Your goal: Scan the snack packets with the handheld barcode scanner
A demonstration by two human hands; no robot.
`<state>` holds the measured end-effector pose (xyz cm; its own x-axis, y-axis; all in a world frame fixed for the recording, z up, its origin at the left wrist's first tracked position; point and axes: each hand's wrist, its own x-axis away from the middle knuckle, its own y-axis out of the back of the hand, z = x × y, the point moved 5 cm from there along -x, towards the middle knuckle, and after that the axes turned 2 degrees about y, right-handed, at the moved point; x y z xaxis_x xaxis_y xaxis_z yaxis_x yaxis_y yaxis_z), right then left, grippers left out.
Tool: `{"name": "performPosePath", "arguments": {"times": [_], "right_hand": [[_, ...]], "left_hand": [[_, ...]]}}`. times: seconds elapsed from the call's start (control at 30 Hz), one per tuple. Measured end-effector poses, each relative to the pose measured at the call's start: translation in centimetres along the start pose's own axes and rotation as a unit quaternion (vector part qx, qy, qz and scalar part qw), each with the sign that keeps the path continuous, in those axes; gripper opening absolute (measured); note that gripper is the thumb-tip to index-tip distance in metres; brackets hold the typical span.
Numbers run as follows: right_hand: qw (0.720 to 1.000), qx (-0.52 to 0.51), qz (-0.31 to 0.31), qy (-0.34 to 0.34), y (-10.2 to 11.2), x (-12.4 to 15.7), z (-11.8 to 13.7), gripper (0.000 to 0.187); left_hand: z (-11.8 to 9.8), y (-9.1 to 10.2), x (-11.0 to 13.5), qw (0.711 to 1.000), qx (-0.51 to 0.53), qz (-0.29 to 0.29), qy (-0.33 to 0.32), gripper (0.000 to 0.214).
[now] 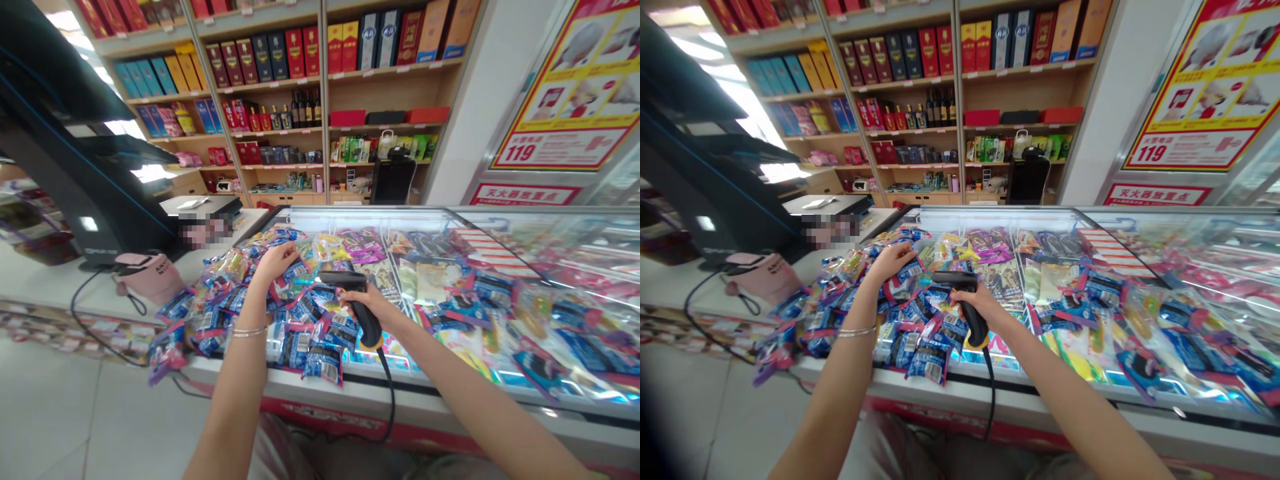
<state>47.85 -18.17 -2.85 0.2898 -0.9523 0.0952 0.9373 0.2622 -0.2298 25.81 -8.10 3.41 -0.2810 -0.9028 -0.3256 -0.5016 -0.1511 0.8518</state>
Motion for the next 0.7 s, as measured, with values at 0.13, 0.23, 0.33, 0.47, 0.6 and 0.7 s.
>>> {"name": "performPosePath", "arguments": {"times": [0.13,0.23,0.33,0.47,0.6,0.7], "right_hand": [[0.998,0.067,-0.003,0.006,-0.4,0.1,0.2,0.022],[0.997,0.081,0.009,0.012,-0.6,0.2,0.2,0.023],[0.997,0.077,0.013,0.018,-0.7,0.2,0.2,0.023],[0.997,0.071,0.015,0.030,-0.7,0.2,0.2,0.023],[0.997,0.076,0.003,0.029,-0.7,0.4,0.3,0.022],[0.997,0.076,-0.003,0.029,-0.7,0.4,0.4,0.021]], "left_hand": [[-0.8,0.0,0.1,0.998,-0.061,0.000,0.010,0.024],[-1.4,-0.2,0.2,0.997,-0.081,0.003,0.016,0.024],[-1.7,-0.4,0.3,0.995,-0.099,0.007,0.026,0.024],[-1.8,-0.6,0.3,0.994,-0.108,0.008,0.026,0.025],[-1.5,-0.7,0.1,0.994,-0.103,0.014,0.027,0.025],[-1.3,-0.8,0.0,0.995,-0.100,0.017,0.026,0.024]]}}
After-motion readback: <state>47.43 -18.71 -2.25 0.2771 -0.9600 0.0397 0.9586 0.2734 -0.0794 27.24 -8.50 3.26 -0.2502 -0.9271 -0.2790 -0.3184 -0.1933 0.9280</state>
